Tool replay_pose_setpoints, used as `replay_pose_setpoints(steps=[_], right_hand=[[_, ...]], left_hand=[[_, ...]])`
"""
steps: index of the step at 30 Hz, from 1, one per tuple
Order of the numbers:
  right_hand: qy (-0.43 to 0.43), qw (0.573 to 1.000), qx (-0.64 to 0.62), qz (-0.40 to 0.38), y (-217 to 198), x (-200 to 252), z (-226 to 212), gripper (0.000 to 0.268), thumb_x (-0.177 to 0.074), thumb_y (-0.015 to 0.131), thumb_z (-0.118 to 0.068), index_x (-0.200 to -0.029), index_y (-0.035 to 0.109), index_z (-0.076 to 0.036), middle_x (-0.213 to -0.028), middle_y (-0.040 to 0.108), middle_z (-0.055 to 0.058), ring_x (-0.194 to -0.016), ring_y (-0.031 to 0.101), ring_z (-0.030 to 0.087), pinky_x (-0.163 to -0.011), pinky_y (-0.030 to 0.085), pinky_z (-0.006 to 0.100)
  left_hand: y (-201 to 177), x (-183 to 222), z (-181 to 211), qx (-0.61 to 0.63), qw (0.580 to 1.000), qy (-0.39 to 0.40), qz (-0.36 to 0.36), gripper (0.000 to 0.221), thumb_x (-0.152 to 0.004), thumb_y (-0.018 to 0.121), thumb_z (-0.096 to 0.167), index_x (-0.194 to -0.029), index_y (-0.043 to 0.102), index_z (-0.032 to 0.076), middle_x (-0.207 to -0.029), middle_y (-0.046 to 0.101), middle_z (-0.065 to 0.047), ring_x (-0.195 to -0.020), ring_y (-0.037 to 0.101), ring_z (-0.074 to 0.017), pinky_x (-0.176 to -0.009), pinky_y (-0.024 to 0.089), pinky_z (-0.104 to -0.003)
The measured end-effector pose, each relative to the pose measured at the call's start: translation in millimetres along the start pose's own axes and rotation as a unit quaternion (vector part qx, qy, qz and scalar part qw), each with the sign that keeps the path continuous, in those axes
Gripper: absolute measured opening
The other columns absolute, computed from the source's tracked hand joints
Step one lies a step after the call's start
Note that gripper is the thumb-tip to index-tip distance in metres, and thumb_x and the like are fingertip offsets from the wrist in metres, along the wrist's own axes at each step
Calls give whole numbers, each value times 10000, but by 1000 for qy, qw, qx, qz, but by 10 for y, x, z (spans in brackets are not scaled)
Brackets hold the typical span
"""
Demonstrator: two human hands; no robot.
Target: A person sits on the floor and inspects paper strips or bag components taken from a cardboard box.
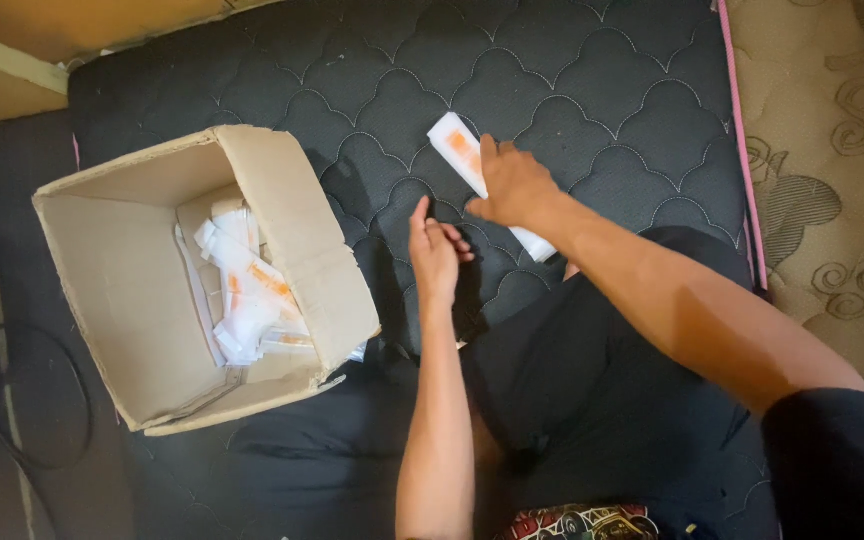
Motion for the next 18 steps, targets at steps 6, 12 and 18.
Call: replay_pose_setpoints(steps=[6,12,18], right_hand=[[6,997,71,17,-153,208,-298,870,-845,721,-131,-1551,289,134,-1190,605,302,-1062,654,472,-826,624,551],[14,997,75,6,-112,196,-329,913,-843,763,-184,-1553,274,117,-1225,610,296,-1088,656,473,-837,623,551],[92,995,23,-18,-239,566,-233,1019,-756,842,-286,-1536,301,83,-1273,594,329,-1109,634,535,-809,606,623]], left_hand=[[-122,-18,48,0,1000,-4,11,449,-1092,324,196,-1504,437,59,-785,610,-141,-611,676,-215,-482,659,-328],[-69,-44,13,-16,1000,14,11,419,-1072,371,175,-1449,495,39,-773,641,-155,-575,674,-202,-430,638,-301],[16,-393,221,-143,976,159,41,489,-1047,522,231,-1488,456,31,-1104,627,-263,-853,737,-308,-600,670,-396]])
Point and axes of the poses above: each hand's wrist, its own x-axis away from the middle knuckle, its own y-axis out of the palm, z = x × y, the point moved 2 cm from there along -x, towards the middle knuckle
